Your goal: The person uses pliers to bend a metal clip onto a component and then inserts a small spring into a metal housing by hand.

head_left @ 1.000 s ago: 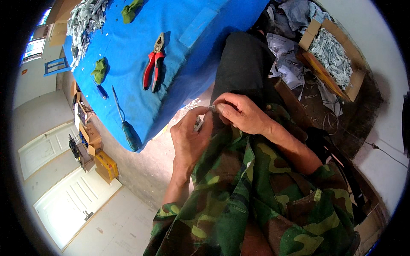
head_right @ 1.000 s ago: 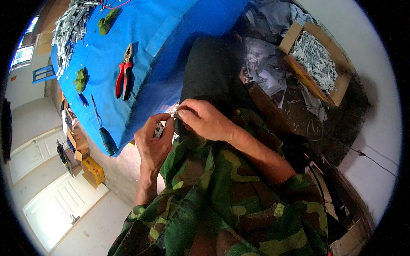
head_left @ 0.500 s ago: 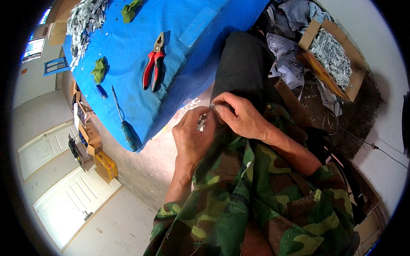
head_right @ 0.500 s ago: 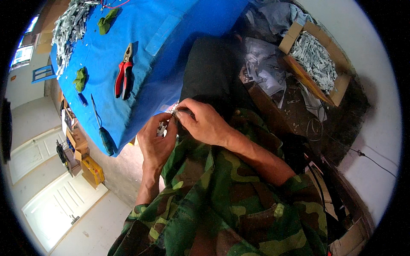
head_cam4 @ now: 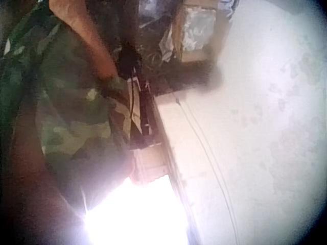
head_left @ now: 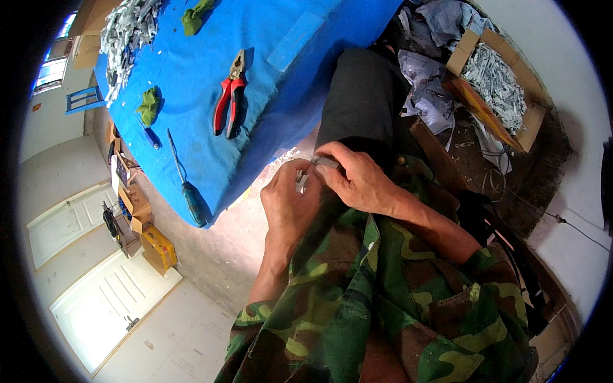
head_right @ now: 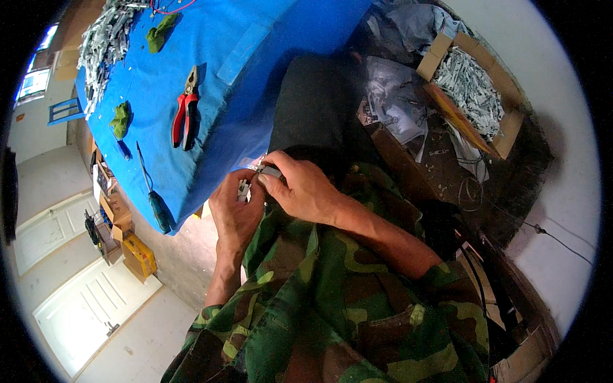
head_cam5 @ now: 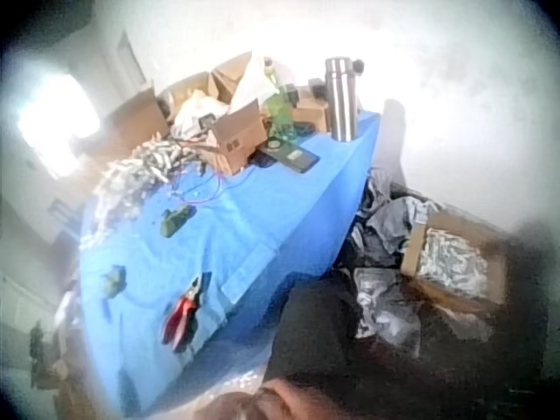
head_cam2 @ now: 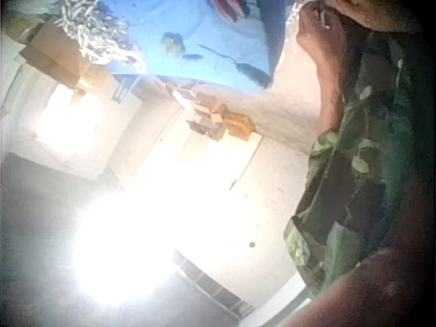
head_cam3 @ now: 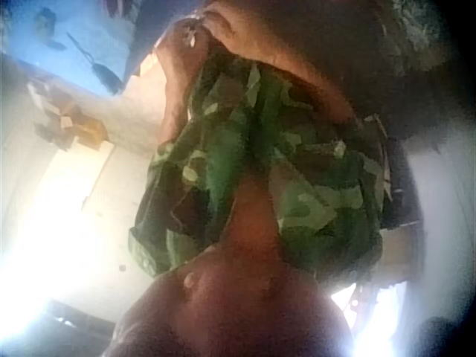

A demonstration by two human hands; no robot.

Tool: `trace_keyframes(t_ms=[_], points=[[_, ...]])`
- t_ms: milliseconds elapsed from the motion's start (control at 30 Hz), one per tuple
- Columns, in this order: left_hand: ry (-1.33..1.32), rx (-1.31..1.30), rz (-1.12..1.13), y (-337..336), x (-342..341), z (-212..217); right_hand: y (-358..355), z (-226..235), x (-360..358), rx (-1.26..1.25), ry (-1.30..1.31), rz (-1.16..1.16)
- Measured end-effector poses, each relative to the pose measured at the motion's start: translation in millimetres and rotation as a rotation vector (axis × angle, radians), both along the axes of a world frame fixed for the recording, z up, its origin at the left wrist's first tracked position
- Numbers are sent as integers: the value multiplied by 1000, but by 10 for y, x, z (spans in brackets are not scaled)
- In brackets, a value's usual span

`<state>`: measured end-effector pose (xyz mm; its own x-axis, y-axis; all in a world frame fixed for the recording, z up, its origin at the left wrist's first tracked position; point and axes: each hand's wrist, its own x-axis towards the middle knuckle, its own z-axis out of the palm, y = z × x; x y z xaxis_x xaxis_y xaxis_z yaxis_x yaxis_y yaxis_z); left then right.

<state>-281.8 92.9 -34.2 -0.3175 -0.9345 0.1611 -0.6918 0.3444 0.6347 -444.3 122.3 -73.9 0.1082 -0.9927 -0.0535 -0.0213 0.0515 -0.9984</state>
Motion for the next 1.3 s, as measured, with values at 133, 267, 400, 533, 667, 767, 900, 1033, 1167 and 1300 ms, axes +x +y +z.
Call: trace_keyframes(t_ms=[133,267,400,533,667,767,900,1033,1167,1300], points=[[-53,-7,22,14,7,-76,8,-39,0,-31,-14,0],[-69,-20,29,21,8,-120,14,-36,-21,34,-50,34],[-77,-45,24,10,2,-127,6,-76,12,-7,-33,-32],[-67,-30,41,12,1,-108,-1,-43,5,27,-39,-36],[-41,-12,70,22,-13,-71,-6,-58,10,2,-21,-68],[-11,41,100,42,-24,-22,-7,-74,10,39,-55,-83],[-11,157,139,49,86,-20,-2,-116,-20,129,-202,-46],[-116,71,113,16,329,-173,-18,-89,-66,261,-352,0],[-198,32,120,-1,472,-190,-22,-87,-112,297,-429,36],[-205,59,155,-27,508,-152,-8,-116,-131,320,-514,52]])
